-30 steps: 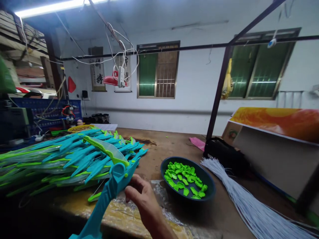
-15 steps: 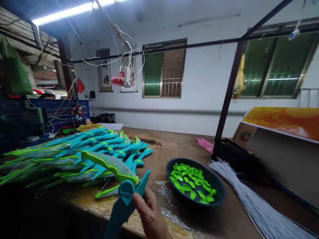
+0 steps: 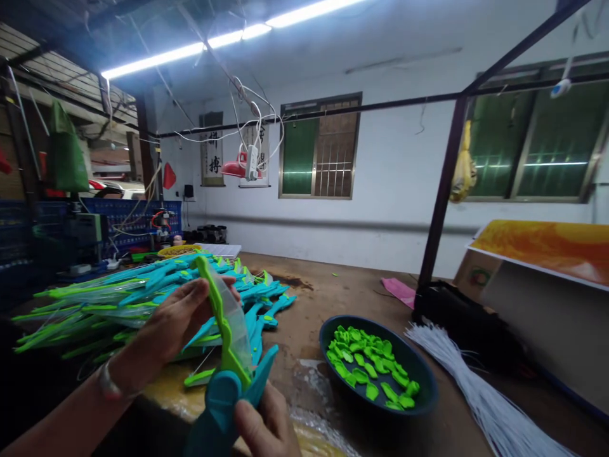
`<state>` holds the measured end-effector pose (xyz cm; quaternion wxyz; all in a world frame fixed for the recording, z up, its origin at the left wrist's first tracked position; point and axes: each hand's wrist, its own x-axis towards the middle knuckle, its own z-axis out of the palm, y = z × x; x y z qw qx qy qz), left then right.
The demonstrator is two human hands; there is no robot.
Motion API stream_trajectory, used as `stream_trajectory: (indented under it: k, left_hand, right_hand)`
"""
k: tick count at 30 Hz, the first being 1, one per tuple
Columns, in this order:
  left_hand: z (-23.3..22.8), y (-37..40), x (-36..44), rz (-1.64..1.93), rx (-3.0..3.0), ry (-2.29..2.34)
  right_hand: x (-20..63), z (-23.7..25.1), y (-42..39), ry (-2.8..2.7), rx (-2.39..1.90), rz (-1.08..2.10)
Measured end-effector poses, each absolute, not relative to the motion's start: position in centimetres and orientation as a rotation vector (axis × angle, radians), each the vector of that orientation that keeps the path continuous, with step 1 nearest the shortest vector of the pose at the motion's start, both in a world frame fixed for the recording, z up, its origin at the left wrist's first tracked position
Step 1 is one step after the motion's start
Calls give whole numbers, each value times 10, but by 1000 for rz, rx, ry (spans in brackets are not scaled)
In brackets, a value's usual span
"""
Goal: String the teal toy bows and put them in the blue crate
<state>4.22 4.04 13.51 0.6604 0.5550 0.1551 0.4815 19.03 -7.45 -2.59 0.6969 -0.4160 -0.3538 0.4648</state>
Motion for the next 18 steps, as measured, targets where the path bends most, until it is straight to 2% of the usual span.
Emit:
stream_trajectory:
  k: [5,11,15,18]
  left_hand:
    - [133,44,78,806,1176,283]
    - [109,42,86,787,1159,288]
    - [109,40,70,765,1237,319]
    - [80,39,37,771,1396,478]
  right_hand:
    - [188,-12,-81,-708,-905,1016]
    - [184,-11,-84,-713,-805,1015]
    - [185,-13,-81,-644,-687,1043]
    - [193,-16,-81,-575,-674,1063]
